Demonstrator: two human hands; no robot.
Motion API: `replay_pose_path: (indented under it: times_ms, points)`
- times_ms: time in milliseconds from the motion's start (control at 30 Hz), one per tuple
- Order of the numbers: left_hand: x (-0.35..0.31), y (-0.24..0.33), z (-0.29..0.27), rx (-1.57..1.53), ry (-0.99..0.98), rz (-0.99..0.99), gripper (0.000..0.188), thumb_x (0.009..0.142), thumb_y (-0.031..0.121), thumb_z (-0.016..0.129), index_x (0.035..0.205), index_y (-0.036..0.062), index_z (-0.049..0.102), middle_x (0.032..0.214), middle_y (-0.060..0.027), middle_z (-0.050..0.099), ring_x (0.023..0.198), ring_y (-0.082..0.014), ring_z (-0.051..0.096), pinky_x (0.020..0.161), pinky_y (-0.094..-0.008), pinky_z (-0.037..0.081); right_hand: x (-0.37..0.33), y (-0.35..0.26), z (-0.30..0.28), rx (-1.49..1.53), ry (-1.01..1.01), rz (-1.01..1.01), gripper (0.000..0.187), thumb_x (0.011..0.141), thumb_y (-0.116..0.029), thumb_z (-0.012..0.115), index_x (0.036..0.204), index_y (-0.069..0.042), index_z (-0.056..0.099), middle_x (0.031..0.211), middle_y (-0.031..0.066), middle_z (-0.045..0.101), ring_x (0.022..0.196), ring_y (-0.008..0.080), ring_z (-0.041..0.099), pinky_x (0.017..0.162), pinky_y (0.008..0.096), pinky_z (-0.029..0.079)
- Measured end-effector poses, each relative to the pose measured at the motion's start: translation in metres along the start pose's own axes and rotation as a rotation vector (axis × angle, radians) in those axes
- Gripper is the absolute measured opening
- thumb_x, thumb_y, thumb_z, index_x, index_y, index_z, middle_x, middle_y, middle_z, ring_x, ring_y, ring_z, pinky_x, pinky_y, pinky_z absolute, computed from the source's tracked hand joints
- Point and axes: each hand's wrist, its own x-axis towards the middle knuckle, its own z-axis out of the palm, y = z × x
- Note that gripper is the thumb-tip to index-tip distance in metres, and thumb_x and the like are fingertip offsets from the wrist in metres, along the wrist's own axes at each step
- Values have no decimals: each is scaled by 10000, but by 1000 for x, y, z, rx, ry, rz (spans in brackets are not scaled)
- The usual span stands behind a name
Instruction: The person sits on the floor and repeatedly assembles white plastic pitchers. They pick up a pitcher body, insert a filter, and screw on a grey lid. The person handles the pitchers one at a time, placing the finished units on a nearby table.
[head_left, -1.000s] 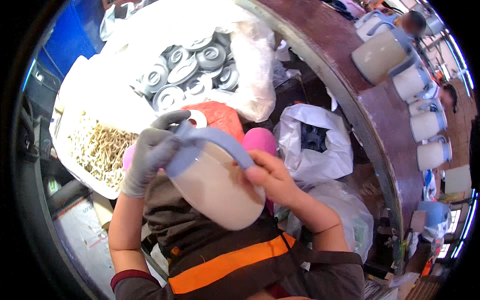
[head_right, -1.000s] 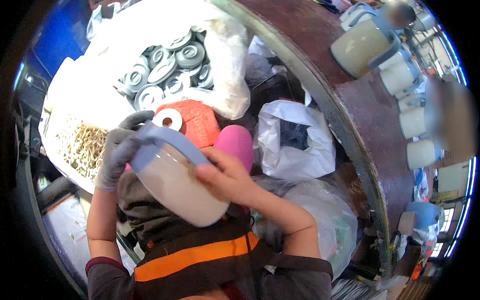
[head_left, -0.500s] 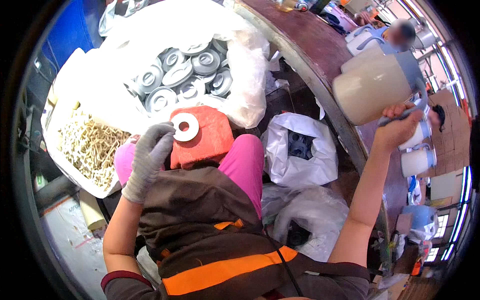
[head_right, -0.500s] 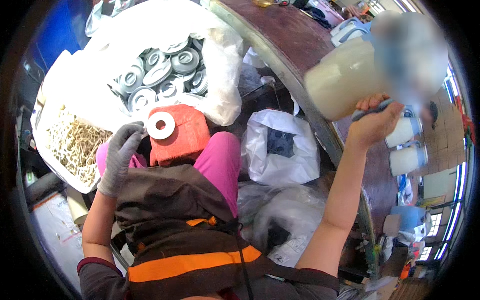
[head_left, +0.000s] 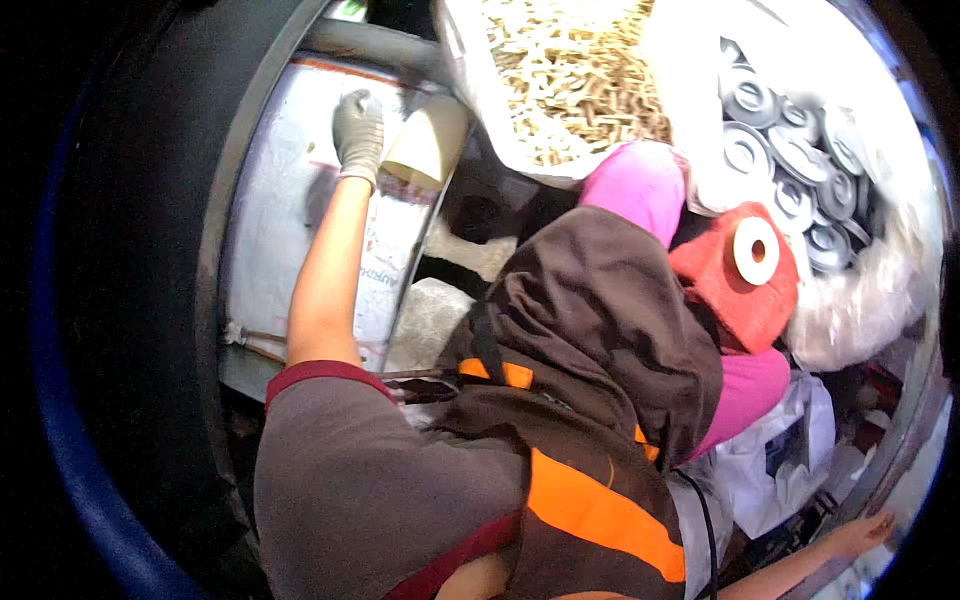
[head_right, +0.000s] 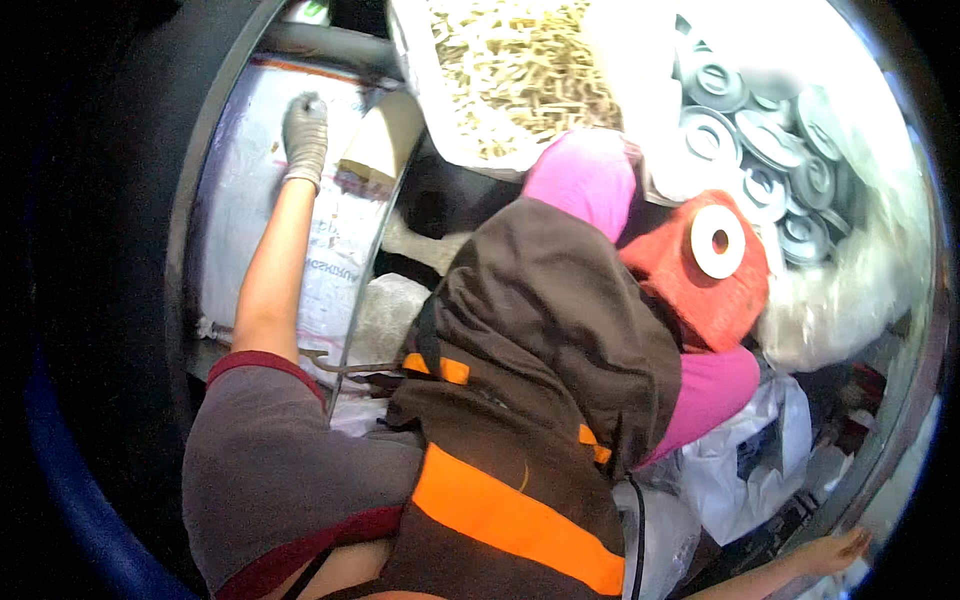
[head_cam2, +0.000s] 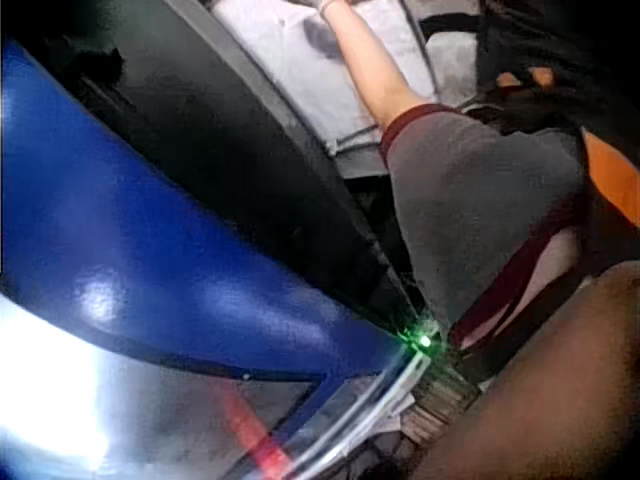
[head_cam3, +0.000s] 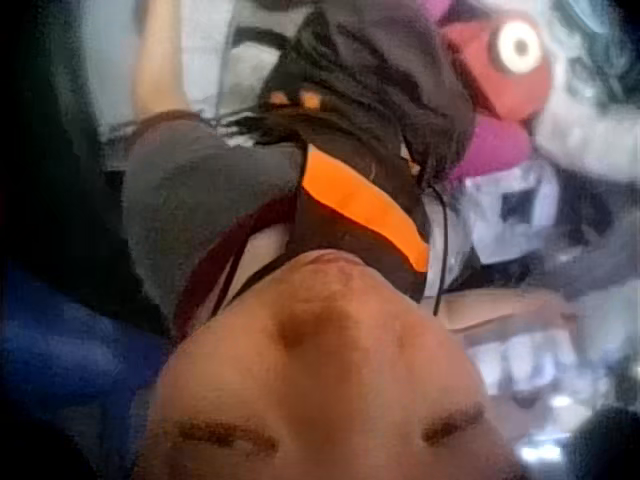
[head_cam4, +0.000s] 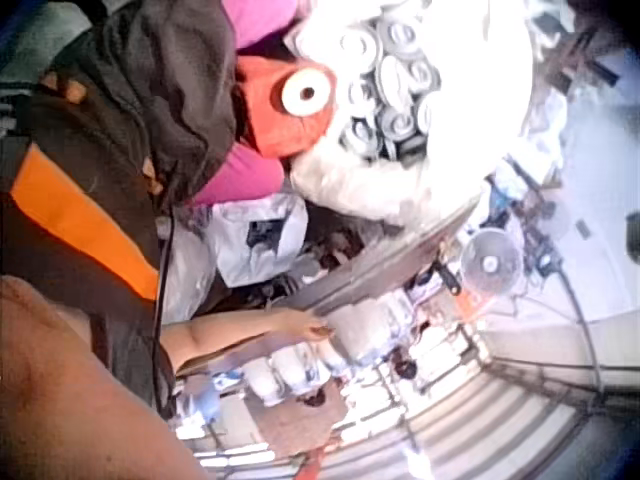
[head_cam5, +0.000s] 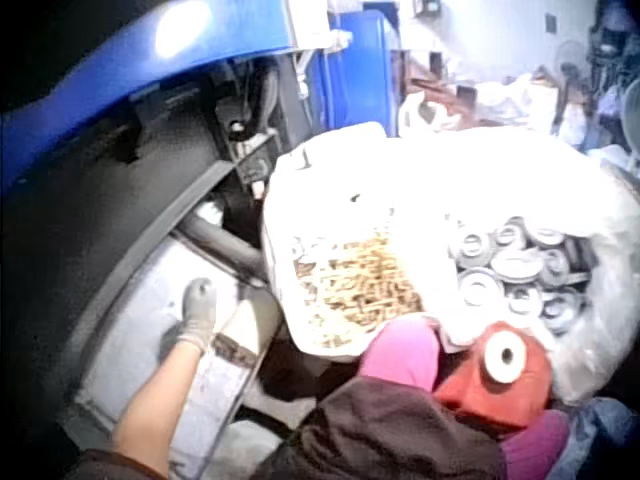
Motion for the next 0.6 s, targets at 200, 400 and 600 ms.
replay_pose_path:
  times_ms: [200, 400, 600]
  points:
    - [-58, -30, 26, 736, -669, -62, 791, 725, 261, 679, 1412, 189, 294, 1375, -224, 351, 1177, -405, 461, 983, -434, 399, -45, -132, 46, 232, -278, -488, 344, 945, -195, 515, 1218, 13, 528, 1231, 160, 551, 1078, 259, 563, 903, 342, 452]
    - [-42, -14, 37, 767, -934, 244, 799, 738, 137, 597, 1441, 235, 230, 1433, -201, 306, 1215, -390, 450, 962, -435, 422, -65, -183, 74, 500, -473, -475, 343, 936, -99, 518, 1252, 26, 480, 1245, 152, 527, 1079, 232, 547, 917, 318, 428]
    - [-23, -8, 23, 748, -551, 203, 384, 843, 187, 511, 1223, 243, 525, 1123, -158, 567, 975, -321, 604, 837, -452, 486, -126, -240, 88, 809, -617, -372, 316, 909, -56, 501, 1221, -7, 512, 1268, 117, 515, 1029, 176, 555, 850, 291, 433]
